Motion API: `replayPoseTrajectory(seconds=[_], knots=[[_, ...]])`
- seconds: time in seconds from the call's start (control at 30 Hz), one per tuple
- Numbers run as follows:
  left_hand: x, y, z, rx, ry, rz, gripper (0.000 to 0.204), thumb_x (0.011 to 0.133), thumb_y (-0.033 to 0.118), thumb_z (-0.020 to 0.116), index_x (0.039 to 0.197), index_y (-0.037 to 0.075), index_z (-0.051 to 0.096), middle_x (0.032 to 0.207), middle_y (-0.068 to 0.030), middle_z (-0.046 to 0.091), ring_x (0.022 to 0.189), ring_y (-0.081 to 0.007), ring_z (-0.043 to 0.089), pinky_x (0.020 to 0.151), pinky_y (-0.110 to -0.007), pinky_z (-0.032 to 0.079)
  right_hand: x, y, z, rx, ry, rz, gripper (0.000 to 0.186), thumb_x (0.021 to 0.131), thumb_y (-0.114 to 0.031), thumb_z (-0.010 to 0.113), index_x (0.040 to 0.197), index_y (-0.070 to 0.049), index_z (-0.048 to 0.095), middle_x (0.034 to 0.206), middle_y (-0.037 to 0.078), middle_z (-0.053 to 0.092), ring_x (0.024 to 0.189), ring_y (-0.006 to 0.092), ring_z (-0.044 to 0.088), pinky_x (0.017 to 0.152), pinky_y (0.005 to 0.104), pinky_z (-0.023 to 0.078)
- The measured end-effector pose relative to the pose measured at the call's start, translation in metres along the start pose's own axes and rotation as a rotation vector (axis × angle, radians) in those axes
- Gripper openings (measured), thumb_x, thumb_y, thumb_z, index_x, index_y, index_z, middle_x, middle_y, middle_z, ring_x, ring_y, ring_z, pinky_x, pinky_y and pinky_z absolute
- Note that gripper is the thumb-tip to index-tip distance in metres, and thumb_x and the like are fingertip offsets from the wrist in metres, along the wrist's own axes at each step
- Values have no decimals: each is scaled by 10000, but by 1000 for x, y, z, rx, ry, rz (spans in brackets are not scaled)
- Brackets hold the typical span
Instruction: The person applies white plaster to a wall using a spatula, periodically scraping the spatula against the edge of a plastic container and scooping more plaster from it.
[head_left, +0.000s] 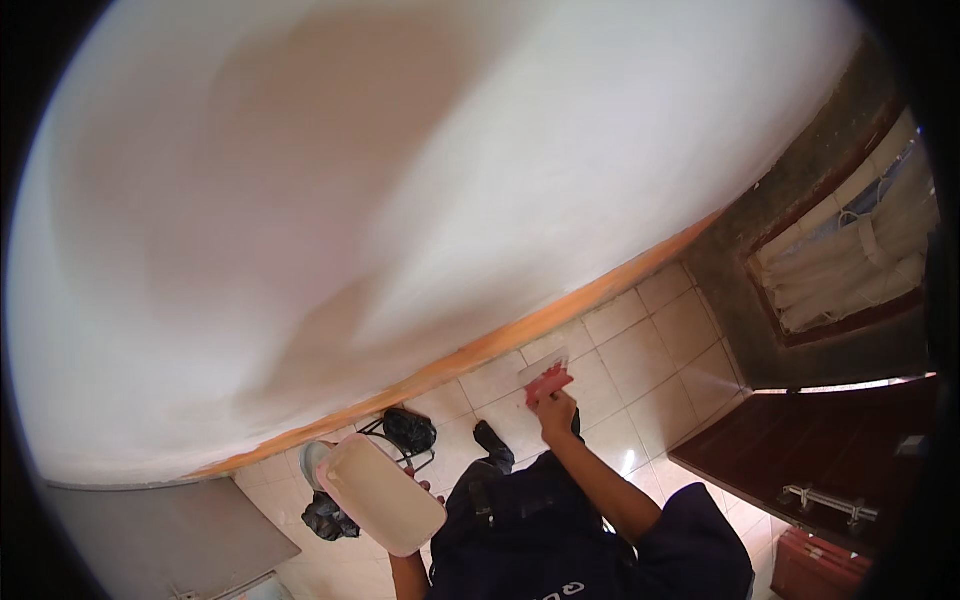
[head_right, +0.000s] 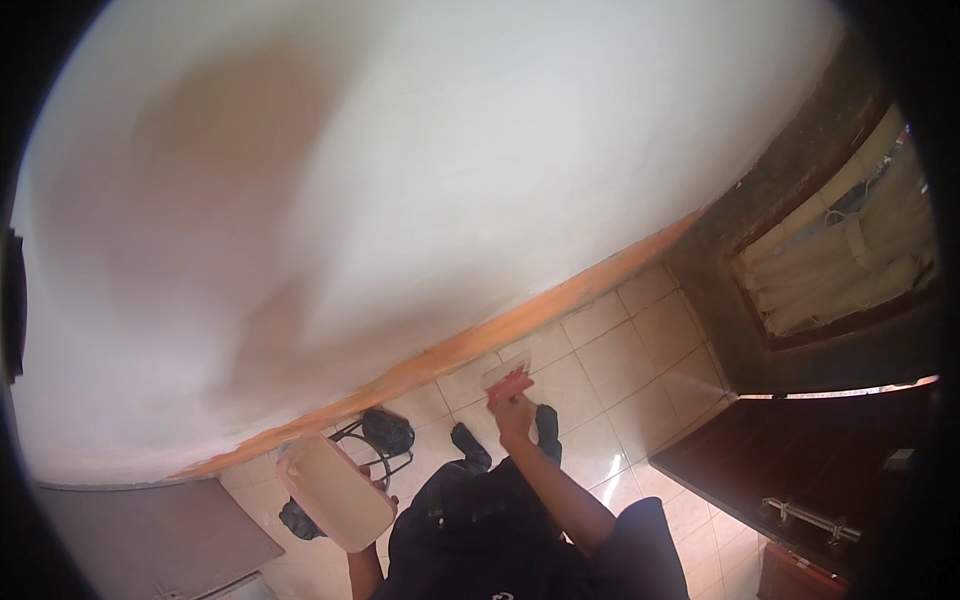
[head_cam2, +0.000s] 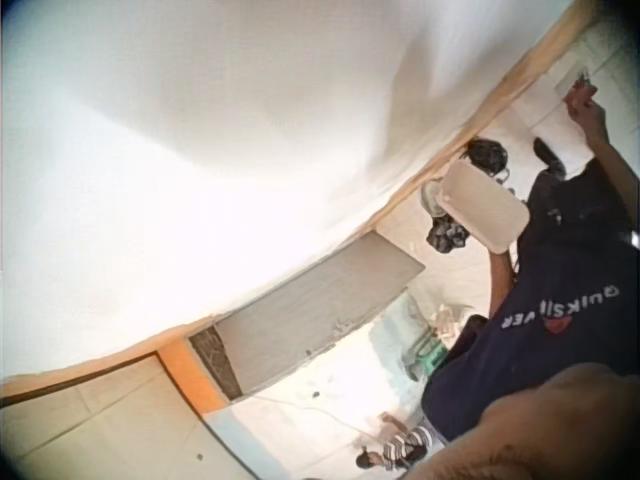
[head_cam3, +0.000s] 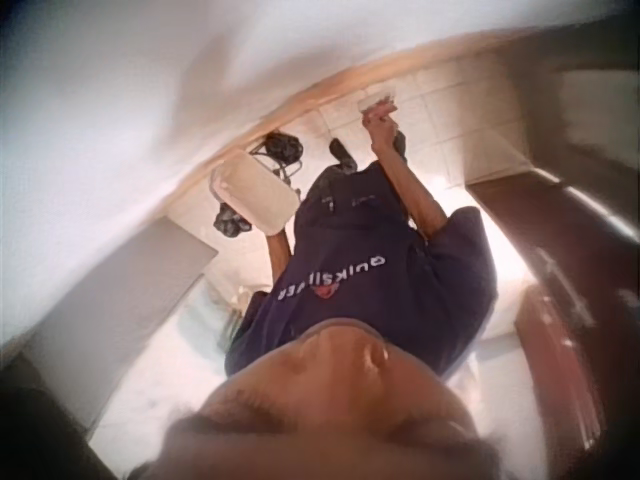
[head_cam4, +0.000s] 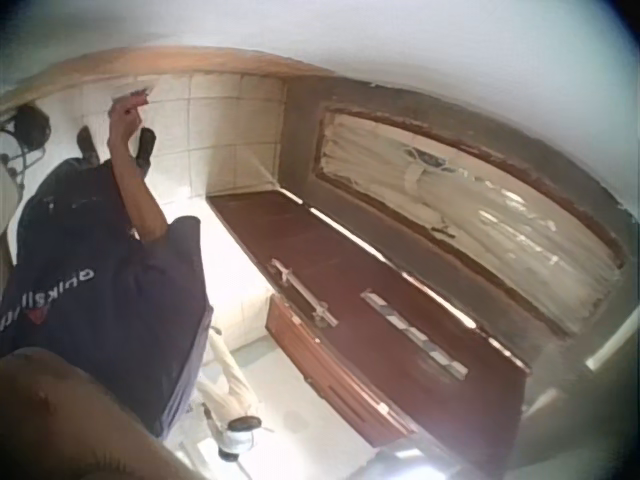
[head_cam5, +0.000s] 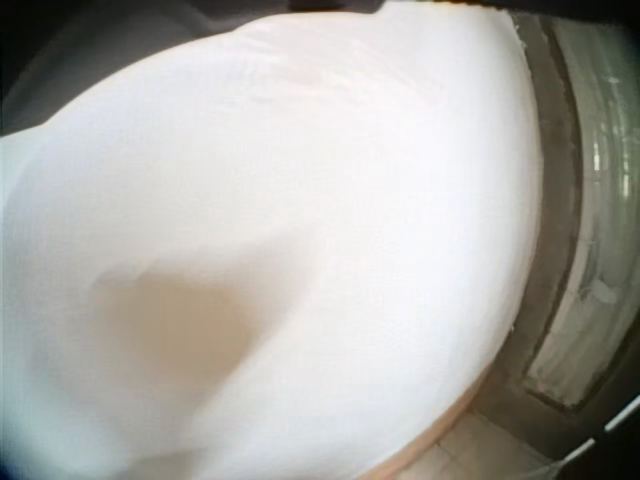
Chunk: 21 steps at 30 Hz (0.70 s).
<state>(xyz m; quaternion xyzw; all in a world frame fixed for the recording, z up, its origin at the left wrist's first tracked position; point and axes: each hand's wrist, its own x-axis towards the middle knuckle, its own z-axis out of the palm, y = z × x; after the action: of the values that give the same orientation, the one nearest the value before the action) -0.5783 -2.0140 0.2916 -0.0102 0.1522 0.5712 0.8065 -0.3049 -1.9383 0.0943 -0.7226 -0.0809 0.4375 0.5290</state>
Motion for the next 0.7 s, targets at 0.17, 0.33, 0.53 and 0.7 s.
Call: replayPoseTrajectory(seconds=[0.17, 0.33, 0.53, 0.7], knots=[[10, 8, -3, -1, 7, -58, 658, 893, 536, 497, 1407, 139, 391, 1380, -168, 419, 1210, -397, 445, 967, -684, 308, 88, -3, 33, -44, 153, -14, 208, 813, -103, 640, 739, 91, 656, 678, 124, 650, 578, 196, 638, 481, 307, 516], [11, 7, -12, 5, 12, -42, 667, 906, 525, 501, 1427, 130, 368, 1407, -183, 413, 1234, -406, 436, 981, -701, 305, 116, -14, 76, -105, 129, -87, 401, 886, -294, 557, 688, 29, 688, 585, 133, 651, 582, 256, 668, 592, 341, 524], [20, -9, 24, 109, -50, -55, 743, 884, 531, 548, 1410, 42, 356, 1350, -149, 459, 1210, -361, 446, 1003, -675, 309, 110, -43, 116, -19, 126, -165, 290, 847, -165, 616, 654, 50, 643, 609, 134, 644, 572, 235, 654, 568, 339, 531], [14, -22, 38, 109, 210, 56, 748, 847, 655, 443, 1377, 128, 406, 1152, -158, 540, 1032, -374, 529, 783, -561, 413, 24, -89, 124, -262, 84, -479, 342, 879, -227, 604, 635, 13, 595, 611, 138, 633, 574, 279, 651, 565, 365, 498]])
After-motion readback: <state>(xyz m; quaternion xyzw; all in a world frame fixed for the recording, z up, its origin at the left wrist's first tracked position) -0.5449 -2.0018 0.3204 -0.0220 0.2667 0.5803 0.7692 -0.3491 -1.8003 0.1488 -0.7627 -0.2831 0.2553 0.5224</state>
